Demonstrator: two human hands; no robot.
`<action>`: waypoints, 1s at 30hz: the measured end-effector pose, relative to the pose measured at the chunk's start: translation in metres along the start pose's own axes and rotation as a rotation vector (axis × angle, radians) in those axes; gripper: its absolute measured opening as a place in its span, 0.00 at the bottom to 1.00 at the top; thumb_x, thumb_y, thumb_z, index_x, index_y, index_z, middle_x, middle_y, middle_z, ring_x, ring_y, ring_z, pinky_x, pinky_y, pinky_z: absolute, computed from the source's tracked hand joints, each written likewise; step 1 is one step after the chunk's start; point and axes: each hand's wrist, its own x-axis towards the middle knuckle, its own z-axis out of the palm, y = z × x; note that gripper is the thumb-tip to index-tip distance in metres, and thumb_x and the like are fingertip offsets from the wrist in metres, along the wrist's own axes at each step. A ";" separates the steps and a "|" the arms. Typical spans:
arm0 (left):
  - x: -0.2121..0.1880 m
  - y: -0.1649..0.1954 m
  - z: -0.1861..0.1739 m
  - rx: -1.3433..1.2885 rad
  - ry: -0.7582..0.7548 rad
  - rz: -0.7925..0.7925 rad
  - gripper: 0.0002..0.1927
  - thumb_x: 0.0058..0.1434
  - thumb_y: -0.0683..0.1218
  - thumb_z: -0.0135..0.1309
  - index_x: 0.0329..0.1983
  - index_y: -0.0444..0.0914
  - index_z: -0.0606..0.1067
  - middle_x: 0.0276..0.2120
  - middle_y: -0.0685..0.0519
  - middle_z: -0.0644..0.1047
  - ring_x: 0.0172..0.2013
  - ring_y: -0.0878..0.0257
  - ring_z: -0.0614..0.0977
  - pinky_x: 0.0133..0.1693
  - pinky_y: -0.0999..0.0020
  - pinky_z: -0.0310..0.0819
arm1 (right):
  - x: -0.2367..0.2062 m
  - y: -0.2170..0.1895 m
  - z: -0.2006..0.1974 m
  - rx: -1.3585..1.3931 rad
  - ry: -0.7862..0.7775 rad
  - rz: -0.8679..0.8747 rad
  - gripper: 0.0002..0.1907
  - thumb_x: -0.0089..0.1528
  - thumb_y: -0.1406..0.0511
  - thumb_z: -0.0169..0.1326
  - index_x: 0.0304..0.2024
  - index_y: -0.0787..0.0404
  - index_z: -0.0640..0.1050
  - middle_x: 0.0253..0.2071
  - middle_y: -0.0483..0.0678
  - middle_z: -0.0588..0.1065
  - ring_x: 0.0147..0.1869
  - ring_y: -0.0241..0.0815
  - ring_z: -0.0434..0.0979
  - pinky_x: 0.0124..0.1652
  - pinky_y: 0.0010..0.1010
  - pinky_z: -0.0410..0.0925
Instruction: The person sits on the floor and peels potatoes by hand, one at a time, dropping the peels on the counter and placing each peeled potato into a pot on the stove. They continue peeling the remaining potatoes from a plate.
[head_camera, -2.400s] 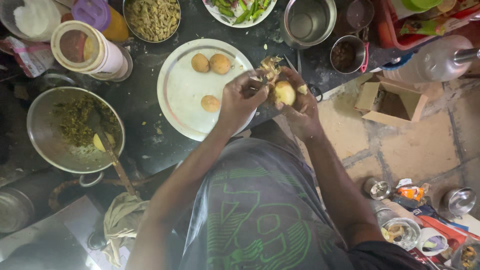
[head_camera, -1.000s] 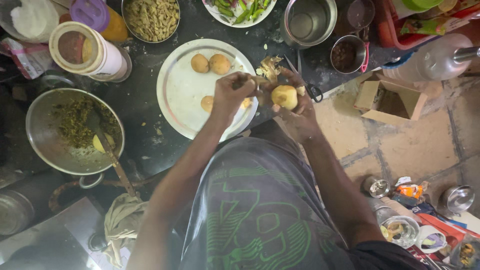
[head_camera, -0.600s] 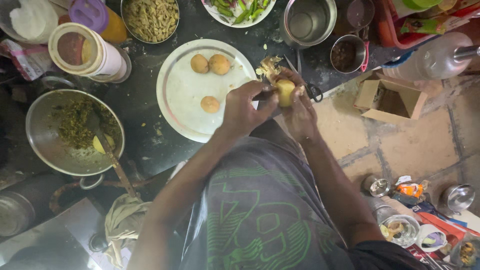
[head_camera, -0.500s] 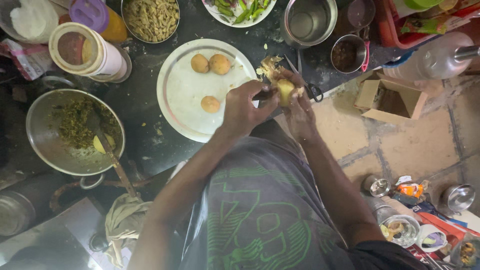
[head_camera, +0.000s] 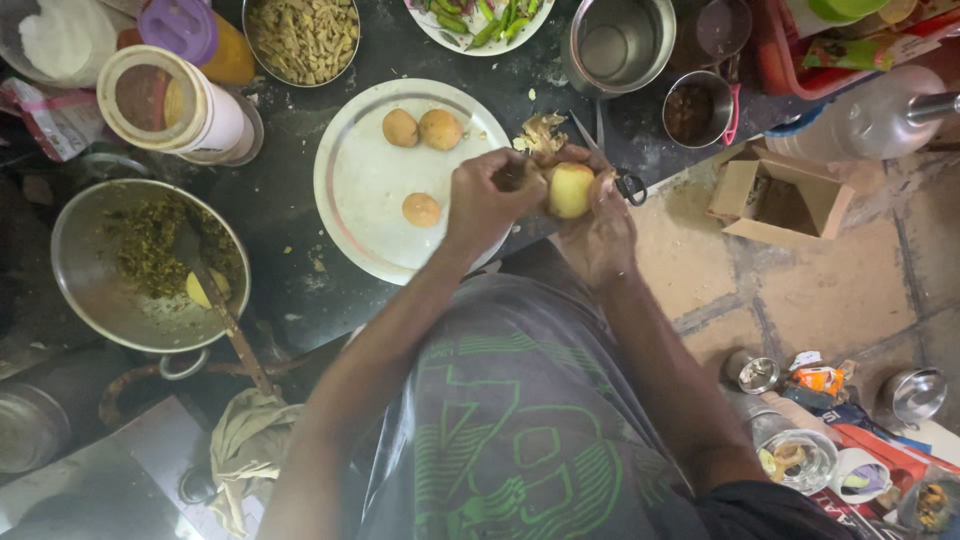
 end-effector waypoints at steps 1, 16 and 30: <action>0.002 -0.002 -0.001 -0.078 0.011 -0.007 0.10 0.58 0.42 0.63 0.39 0.30 0.81 0.29 0.54 0.81 0.31 0.74 0.79 0.33 0.76 0.76 | 0.001 -0.001 0.001 0.053 0.006 0.013 0.25 0.74 0.50 0.44 0.66 0.58 0.66 0.67 0.56 0.69 0.73 0.51 0.69 0.69 0.46 0.67; -0.010 0.005 -0.001 -0.024 -0.025 0.123 0.12 0.61 0.42 0.62 0.44 0.30 0.79 0.31 0.53 0.82 0.32 0.72 0.82 0.35 0.75 0.78 | 0.009 0.005 -0.001 0.127 0.085 -0.019 0.24 0.73 0.51 0.49 0.66 0.55 0.66 0.64 0.53 0.72 0.70 0.51 0.70 0.70 0.45 0.66; -0.014 0.010 -0.004 0.145 0.032 0.315 0.13 0.62 0.43 0.63 0.48 0.32 0.79 0.41 0.45 0.85 0.43 0.61 0.89 0.46 0.68 0.85 | 0.019 0.005 0.004 0.150 0.095 -0.085 0.18 0.76 0.55 0.44 0.63 0.56 0.66 0.63 0.52 0.72 0.71 0.48 0.69 0.71 0.44 0.64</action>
